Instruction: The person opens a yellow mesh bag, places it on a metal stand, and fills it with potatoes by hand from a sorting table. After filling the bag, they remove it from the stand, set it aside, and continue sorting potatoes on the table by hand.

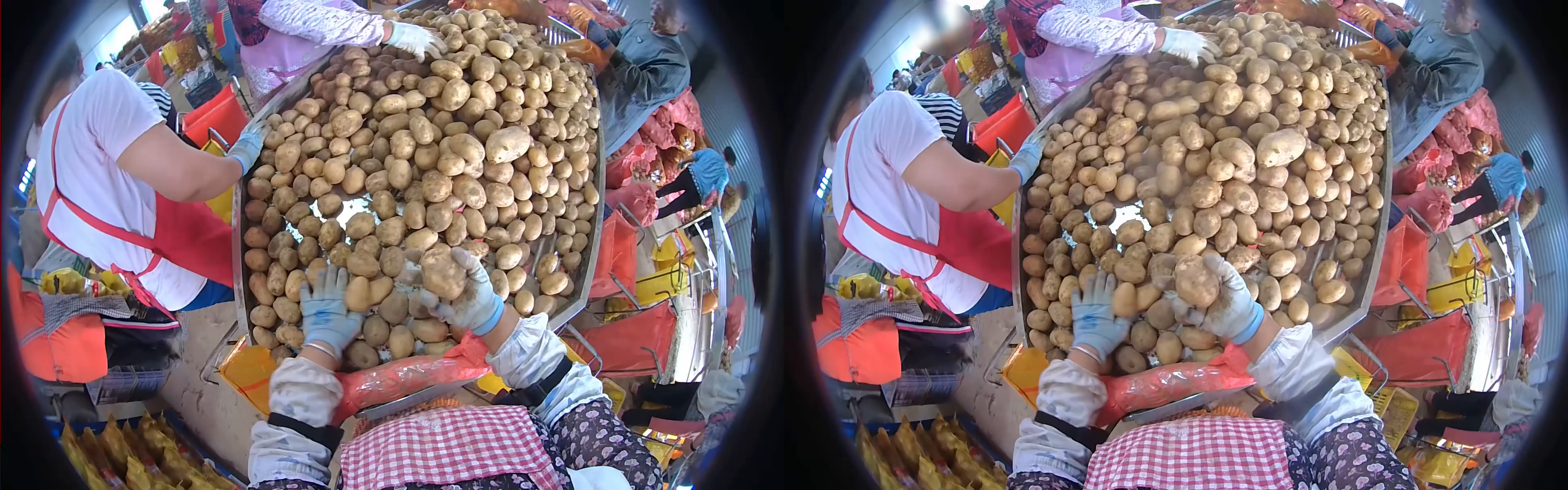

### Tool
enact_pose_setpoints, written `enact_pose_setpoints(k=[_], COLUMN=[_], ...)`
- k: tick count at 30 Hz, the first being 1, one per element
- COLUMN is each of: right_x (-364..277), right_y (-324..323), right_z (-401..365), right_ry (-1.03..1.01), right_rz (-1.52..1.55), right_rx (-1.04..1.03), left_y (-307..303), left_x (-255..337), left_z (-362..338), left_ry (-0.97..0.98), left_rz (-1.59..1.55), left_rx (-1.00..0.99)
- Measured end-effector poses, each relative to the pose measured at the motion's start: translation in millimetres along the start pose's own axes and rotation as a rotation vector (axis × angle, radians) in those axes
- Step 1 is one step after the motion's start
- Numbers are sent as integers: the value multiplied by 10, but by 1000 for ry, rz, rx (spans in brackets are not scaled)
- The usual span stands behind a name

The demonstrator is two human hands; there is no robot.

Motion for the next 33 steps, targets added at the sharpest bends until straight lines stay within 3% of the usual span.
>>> enact_pose_setpoints(k=[3, 5, 6, 7, 8, 9, 10, 11, 13, 14, 16, 17, 19, 21, 23, 24, 25, 27, 28, 29, 30, 31, 33], right_x=[-104, -150, -243, -261, -252, -236, -222, -182, -124, -77, -136, -97, -105, -46, -7, 10, 18, 23, -9, -46, -77, -108, -134], right_y=[-179, -75, -261, -271, -299, -329, -364, -360, -319, -156, -49, -30, -77, -201, -244, -297, -328, -322, -318, -321, -347, -465, -550], right_z=[-42, -46, -17, -43, -70, -94, -68, -70, -107, -206, -381, -444, -482, -471, -467, -465, -473, -484, -479, -480, -479, -457, -446], right_ry=[-33, -1, -172, -178, -170, -162, -272, -274, -264, -222, -137, -44, -82, -17, -19, 0, 21, 104, 80, 55, 77, 72, 72], right_rz=[68, -86, -115, -112, -150, -189, -161, -160, -234, -256, -360, -468, -489, -467, -489, -406, -324, -228, -150, -72, -20, -20, -19], right_rx=[166, -135, 191, 192, 214, 236, 289, 288, 278, 240, 191, 144, 178, 192, 85, 134, 182, 139, 161, 182, 44, 45, -69], left_y=[-3, -116, -260, -421, -630, -633, -725, -593, -645, -658, -355, -371, -313, -329, -346, -243, -220, -180, -167, -156, -183, -173, 12], left_x=[-307, -189, -92, 39, 358, 612, 879, 1094, 1246, 1280, 1120, 1120, 1151, 1243, 1280, 1290, 1284, 1110, 940, 846, 814, 762, 500], left_z=[-21, 63, 128, 210, 283, 320, 285, 303, 354, 367, 402, 392, 368, 366, 411, 382, 411, 480, 524, 486, 398, 294, 193], left_ry=[-5, 33, -31, -98, 68, 158, 168, 60, 211, 214, -439, -441, -608, -585, -363, -483, -481, -436, -151, -147, -27, 88, 142], left_rz=[178, 221, 48, -125, -266, -487, -813, -1155, -877, -875, -1701, -1697, -1978, -1913, -1523, -1585, -1586, -1596, -1060, -1061, -497, 69, 80], left_rx=[-5, -12, 19, 51, 212, 240, 220, 57, 327, 324, 55, 47, -99, -98, -10, -97, -100, 39, 66, 66, 99, 127, 64])
Point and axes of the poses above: each hand's wrist, its own z-axis towards the middle knuckle, its own y-axis out of the palm, x = y × z, the point moved 7 cm from there along z, towards the middle knuckle, and after that the axes turned 8 degrees about x, right-handed, at the moved point
